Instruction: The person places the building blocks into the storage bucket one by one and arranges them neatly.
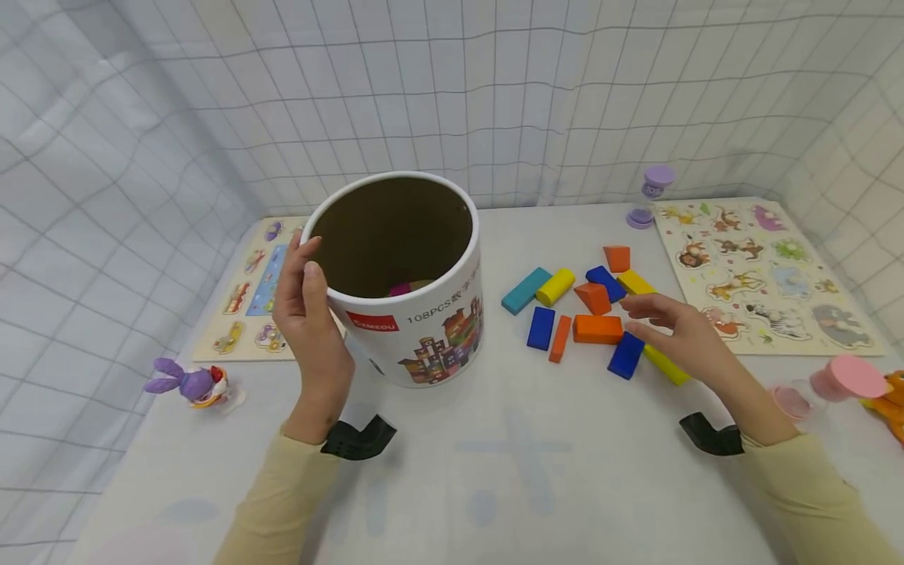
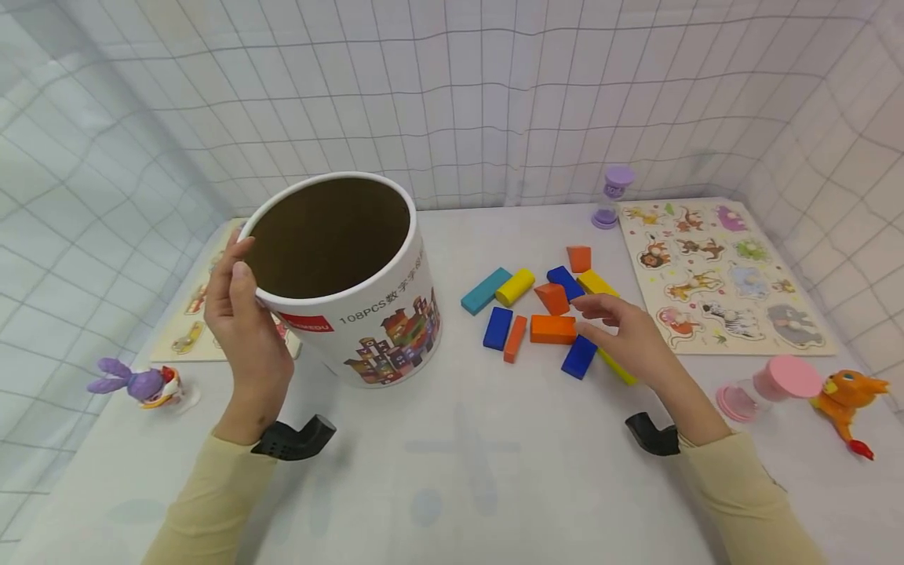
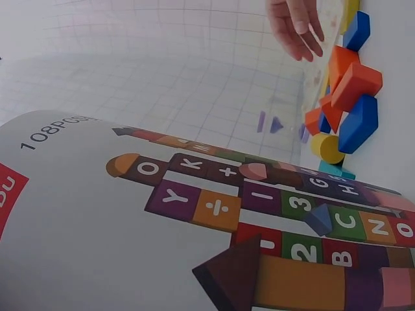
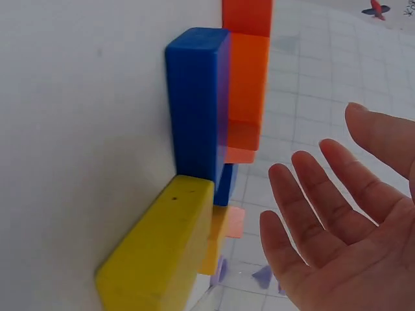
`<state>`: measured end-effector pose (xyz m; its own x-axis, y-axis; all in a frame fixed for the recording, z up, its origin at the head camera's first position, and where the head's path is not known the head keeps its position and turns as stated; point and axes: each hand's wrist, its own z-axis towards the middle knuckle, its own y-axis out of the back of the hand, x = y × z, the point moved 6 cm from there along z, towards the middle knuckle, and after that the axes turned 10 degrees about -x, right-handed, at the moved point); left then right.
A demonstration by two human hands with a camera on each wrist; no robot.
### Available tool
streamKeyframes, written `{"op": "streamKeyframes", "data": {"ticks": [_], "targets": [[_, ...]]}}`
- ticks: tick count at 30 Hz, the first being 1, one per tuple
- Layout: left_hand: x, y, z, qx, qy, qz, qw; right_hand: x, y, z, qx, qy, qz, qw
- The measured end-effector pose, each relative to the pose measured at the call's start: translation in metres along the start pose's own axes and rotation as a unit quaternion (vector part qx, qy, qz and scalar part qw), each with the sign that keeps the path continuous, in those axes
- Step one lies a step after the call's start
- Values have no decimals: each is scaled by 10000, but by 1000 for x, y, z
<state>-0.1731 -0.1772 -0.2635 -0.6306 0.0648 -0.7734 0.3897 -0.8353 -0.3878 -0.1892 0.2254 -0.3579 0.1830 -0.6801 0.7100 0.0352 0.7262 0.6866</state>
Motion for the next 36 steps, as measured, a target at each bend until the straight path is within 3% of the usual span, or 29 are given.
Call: {"op": "streamKeyframes", "data": {"ticks": [9, 17, 28, 36], "targets": [[4, 1, 1, -55, 31, -91, 9999, -18, -20, 11, 388, -112, -216, 9989], [3, 1, 1, -21, 2, -55, 10000, -17, -28, 14, 646, 7, -725, 9953], [3, 2, 2, -38, 40, -100, 9999, -8, -33, 12, 545, 260, -897, 9941], [4, 1, 1, 51, -7, -30, 10000, 14, -21, 8, 193, 393, -541, 9976]]}}
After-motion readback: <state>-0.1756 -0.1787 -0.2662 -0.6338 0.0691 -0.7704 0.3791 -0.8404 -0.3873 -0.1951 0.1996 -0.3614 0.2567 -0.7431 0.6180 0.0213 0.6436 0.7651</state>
